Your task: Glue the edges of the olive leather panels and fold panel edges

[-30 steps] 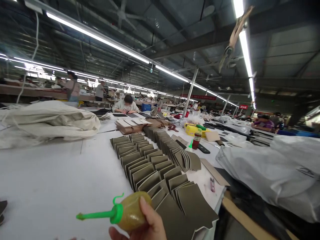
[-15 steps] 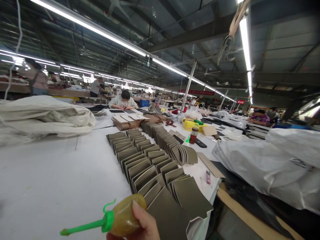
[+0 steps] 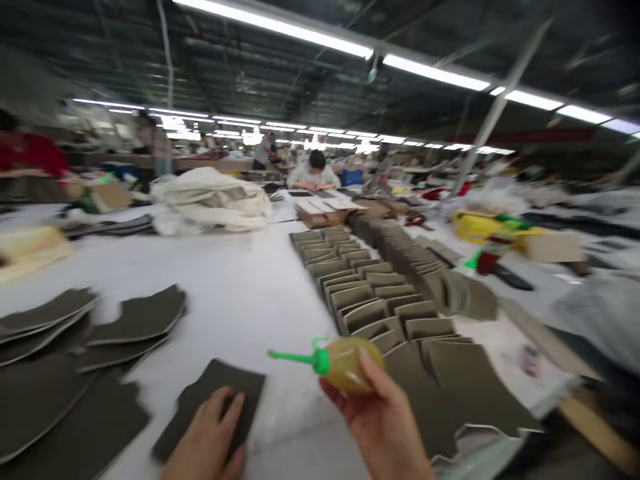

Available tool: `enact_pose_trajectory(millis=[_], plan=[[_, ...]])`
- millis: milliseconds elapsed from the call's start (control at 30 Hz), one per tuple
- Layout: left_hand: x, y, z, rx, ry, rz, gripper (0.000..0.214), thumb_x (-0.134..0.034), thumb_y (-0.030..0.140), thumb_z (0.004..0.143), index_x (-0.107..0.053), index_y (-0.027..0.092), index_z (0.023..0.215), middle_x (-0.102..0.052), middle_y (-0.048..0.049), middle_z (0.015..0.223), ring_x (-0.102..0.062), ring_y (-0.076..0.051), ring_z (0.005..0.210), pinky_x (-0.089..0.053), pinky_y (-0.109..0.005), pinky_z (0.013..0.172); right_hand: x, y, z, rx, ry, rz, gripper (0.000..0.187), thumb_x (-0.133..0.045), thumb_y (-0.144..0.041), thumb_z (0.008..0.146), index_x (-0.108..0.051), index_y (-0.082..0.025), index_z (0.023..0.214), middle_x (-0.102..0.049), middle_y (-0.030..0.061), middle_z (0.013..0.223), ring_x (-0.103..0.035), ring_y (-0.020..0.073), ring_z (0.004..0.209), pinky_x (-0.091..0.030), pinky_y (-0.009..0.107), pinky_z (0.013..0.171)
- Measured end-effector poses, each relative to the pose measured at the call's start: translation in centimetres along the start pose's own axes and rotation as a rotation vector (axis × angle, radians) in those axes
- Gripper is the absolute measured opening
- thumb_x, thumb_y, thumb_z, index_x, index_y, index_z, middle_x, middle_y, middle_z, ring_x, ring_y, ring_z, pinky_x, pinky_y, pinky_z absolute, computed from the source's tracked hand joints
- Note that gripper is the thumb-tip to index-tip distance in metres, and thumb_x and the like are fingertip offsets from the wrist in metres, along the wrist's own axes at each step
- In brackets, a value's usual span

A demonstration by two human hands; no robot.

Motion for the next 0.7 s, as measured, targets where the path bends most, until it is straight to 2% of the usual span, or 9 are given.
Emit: enact_pose_trajectory(millis=[67,133,233,367,433,600,700], plan=[[0.0,0.0,-1.0,0.000,-0.116,0.000,0.060,-0.053,0.017,0.078,-0.049,0.013,0.138,-0.043,-0.0137,0.146,-0.041,-0.028,0.134,-0.035,-0.036,0.113,0.6,-0.4,0.2,0.029,0.029,-0.049,0.039,-0.089,-0.033,0.059,-0.073,-0.020,0.091,-0.077,0.0071,0.094,-0.071,0.0225,0.083,-0.061,0.036,0.074],[0.5,0.0,-1.1,0.029,-0.158,-0.038,0.061,-0.051,0.016,0.077,-0.049,0.009,0.138,-0.042,-0.0164,0.145,-0.041,-0.029,0.133,-0.033,-0.035,0.113,1.1,-0.1,0.8,0.011,0.039,-0.113,0.043,-0.087,-0.035,0.061,-0.072,-0.023,0.099,-0.075,0.0060,0.101,-0.070,0.0244,0.091,-0.061,0.039,0.078],[1.3,0.1,-1.1,0.068,-0.173,-0.091,0.059,-0.052,0.017,0.078,-0.050,0.007,0.136,-0.042,-0.0177,0.142,-0.042,-0.030,0.130,-0.033,-0.036,0.113,1.8,0.3,1.0,-0.014,0.063,-0.231,0.052,-0.087,-0.037,0.057,-0.070,-0.026,0.104,-0.074,0.0051,0.104,-0.068,0.0252,0.095,-0.061,0.036,0.079],[1.9,0.5,-1.1,0.046,-0.161,-0.141,0.059,-0.053,0.016,0.076,-0.051,0.007,0.134,-0.044,-0.0174,0.137,-0.043,-0.030,0.126,-0.034,-0.037,0.112,2.5,-0.4,0.9,0.054,0.132,-0.380,0.071,-0.091,-0.041,0.042,-0.069,-0.025,0.107,-0.073,0.0074,0.103,-0.067,0.0257,0.092,-0.060,0.028,0.073],[1.8,0.6,-1.0,0.032,-0.168,-0.140,0.057,-0.051,0.015,0.075,-0.052,0.005,0.131,-0.046,-0.0182,0.134,-0.043,-0.031,0.125,-0.035,-0.038,0.111,2.8,-0.5,1.0,0.070,0.150,-0.425,0.077,-0.090,-0.044,0.039,-0.068,-0.024,0.110,-0.072,0.0083,0.102,-0.067,0.0267,0.093,-0.060,0.026,0.073],[1.8,1.0,-0.8,0.027,-0.194,-0.123,0.052,-0.050,0.013,0.076,-0.055,0.004,0.127,-0.048,-0.0187,0.129,-0.046,-0.030,0.120,-0.037,-0.039,0.109,3.4,-0.3,1.5,0.071,0.134,-0.479,0.077,-0.089,-0.045,0.042,-0.066,-0.026,0.114,-0.070,0.0081,0.112,-0.066,0.0290,0.098,-0.059,0.028,0.077],[1.7,1.0,-0.7,0.039,-0.218,-0.062,0.051,-0.050,0.010,0.077,-0.053,0.002,0.128,-0.048,-0.0198,0.127,-0.047,-0.031,0.118,-0.039,-0.039,0.107,3.1,-0.3,1.6,0.101,0.108,-0.514,0.071,-0.087,-0.046,0.047,-0.066,-0.026,0.112,-0.071,0.0084,0.109,-0.068,0.0285,0.096,-0.059,0.027,0.076]])
Point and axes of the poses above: each hand's wrist, its own z-axis towards the middle knuckle, its own x-axis out of the back of the hand, y = z × x, the point moved 10 cm from there along z, towards the middle knuckle
